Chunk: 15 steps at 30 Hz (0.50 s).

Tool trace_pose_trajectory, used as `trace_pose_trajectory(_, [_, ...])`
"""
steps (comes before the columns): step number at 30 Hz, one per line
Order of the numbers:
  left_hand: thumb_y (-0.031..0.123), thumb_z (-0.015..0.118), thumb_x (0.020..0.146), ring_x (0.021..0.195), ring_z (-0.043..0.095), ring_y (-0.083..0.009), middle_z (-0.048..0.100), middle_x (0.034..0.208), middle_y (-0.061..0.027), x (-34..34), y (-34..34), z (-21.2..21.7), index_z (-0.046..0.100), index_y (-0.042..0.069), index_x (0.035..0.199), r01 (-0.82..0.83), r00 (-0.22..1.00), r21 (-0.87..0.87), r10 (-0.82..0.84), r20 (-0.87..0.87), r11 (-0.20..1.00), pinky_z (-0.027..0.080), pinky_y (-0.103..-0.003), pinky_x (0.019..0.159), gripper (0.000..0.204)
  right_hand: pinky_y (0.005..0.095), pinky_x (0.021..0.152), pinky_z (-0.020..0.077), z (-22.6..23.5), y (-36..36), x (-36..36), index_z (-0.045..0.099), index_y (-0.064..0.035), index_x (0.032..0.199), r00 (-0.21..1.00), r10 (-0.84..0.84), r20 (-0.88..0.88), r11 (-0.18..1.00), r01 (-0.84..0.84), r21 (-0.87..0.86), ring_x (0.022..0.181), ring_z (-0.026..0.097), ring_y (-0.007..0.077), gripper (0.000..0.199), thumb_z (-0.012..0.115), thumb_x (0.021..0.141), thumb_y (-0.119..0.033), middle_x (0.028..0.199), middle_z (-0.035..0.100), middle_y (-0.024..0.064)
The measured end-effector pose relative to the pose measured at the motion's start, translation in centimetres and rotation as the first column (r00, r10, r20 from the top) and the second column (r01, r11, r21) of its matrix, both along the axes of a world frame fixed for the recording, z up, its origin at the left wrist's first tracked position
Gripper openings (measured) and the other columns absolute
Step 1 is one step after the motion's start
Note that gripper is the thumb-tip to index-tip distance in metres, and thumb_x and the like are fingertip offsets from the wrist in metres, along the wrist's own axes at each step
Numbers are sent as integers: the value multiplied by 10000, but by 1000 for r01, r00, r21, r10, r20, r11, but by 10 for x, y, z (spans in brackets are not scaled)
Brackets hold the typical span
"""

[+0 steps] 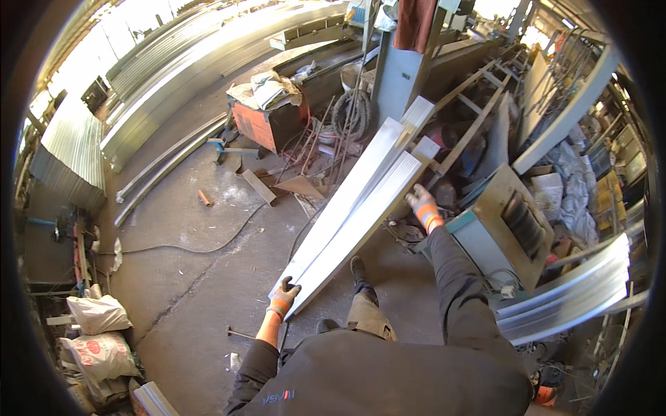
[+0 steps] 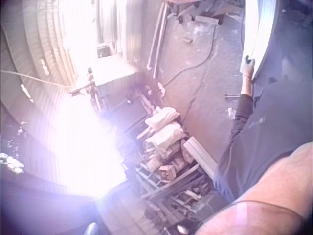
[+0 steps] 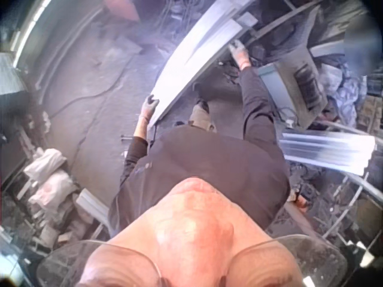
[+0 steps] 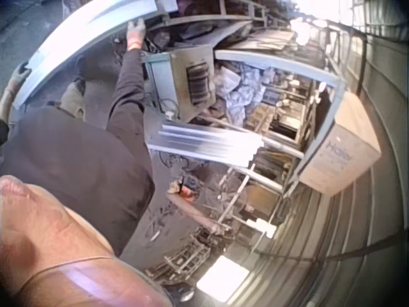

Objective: The person repeatedly picks up long corrugated metal sheets from the floor and stacks them into a neat pile. They handle the sheets by hand, aligning each piece before placing it on top of the others.

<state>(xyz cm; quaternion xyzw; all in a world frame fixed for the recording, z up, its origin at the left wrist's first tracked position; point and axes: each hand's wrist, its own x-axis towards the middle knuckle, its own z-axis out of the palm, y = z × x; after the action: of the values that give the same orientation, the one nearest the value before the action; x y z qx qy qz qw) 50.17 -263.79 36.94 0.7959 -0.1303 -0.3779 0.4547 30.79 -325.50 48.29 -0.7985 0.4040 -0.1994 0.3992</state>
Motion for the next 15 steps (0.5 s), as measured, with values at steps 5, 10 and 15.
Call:
trace_pose_trajectory(5, [356, 918, 930, 1125, 771, -282, 799, 1251, -212, 13, -92, 19, 590, 0, 1567, -129, 988, 220, 144, -55, 967, 604, -396, 1006, 800, 500, 1259, 448, -36, -186, 105, 502, -132, 1682, 869, -192, -456, 954, 55, -295, 1470, 599, 407, 834, 734, 997, -547, 1585, 638, 236])
trace_pose_trajectory(10, [379, 908, 939, 1225, 740, -288, 736, 1384, -231, 32, -216, 65, 494, -8, 1650, 25, 999, 177, -16, -52, 984, 595, -405, 1051, 910, 527, 1245, 459, -90, -274, 149, 512, -190, 1674, 749, -113, -653, 994, 76, -84, 1540, 528, 399, 819, 711, 1005, -619, 1682, 556, 189])
trace_pose_trajectory(15, [516, 946, 864, 1431, 617, -401, 603, 1562, -287, 51, -356, 102, 419, 4, 1699, 188, 978, 173, -200, 56, 967, 527, -474, 1177, 1111, 521, 1100, 528, -72, -264, 147, 841, -88, 1140, 930, -180, -321, 982, 150, -115, 1060, 780, 435, 612, 684, 1014, -666, 1063, 825, 224])
